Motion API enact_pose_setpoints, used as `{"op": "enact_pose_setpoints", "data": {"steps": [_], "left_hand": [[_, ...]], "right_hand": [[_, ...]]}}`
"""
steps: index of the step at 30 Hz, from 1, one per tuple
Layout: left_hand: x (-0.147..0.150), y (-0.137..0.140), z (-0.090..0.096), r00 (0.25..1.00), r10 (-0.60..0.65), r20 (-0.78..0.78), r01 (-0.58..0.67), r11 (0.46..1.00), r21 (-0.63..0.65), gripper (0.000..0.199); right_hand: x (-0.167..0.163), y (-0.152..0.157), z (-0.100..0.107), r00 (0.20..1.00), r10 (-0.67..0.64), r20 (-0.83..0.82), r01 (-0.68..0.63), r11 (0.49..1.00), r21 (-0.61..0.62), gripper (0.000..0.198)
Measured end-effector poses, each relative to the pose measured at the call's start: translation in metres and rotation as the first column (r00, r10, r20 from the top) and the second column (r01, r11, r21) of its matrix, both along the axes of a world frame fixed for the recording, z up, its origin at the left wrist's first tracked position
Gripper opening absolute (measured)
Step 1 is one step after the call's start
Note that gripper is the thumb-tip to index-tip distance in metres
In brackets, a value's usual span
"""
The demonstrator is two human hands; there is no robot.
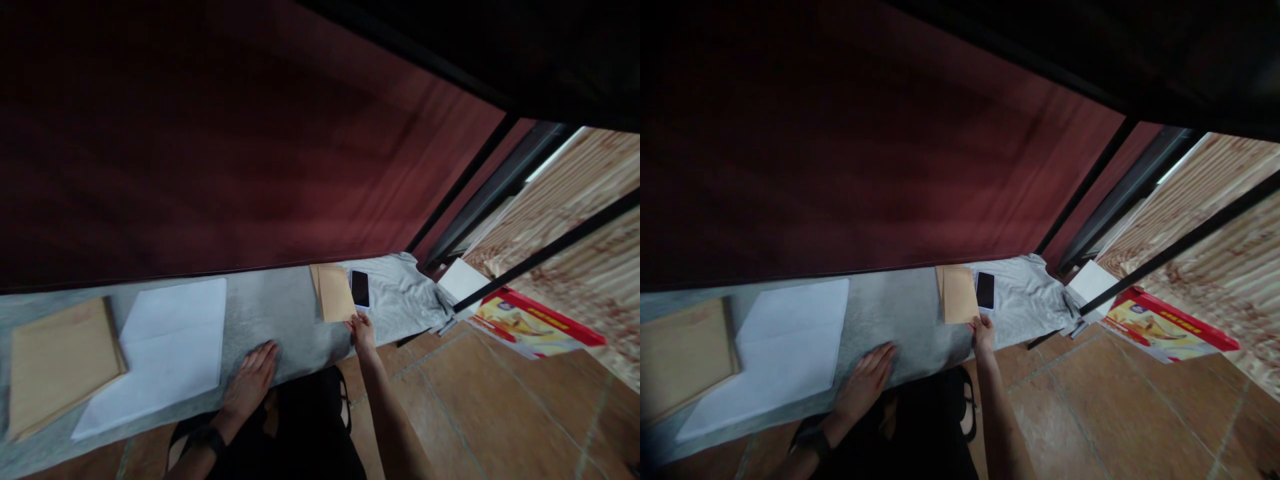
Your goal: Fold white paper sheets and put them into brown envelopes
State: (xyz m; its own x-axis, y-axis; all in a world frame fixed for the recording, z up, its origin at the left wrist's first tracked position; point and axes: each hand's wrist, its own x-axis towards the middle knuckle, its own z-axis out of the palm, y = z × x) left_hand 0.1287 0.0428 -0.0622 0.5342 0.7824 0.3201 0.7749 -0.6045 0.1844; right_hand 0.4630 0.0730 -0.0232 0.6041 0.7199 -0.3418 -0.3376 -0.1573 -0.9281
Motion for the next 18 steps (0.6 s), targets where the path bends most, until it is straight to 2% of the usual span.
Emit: {"op": "enact_pose_setpoints", "data": {"steps": [3,11,18], "left_hand": [[0.0,0.0,-0.001,1.0,0.006,-0.008,-0.006,1.0,-0.016,0.044],[0.001,-0.001,0.0,1.0,0.013,-0.014,-0.013,1.0,-0.021,0.045],[0.0,-0.002,-0.001,0.999,0.019,-0.047,-0.018,1.0,0.02,0.045]], "right_hand": [[0.0,-0.004,-0.002,0.998,-0.048,-0.037,0.048,0.999,-0.016,0.033],[0.001,-0.005,-0.004,0.994,-0.058,-0.096,0.052,0.996,-0.07,0.029],[0.004,0.008,0.0,0.994,-0.073,-0.084,0.07,0.997,-0.039,0.023]]}}
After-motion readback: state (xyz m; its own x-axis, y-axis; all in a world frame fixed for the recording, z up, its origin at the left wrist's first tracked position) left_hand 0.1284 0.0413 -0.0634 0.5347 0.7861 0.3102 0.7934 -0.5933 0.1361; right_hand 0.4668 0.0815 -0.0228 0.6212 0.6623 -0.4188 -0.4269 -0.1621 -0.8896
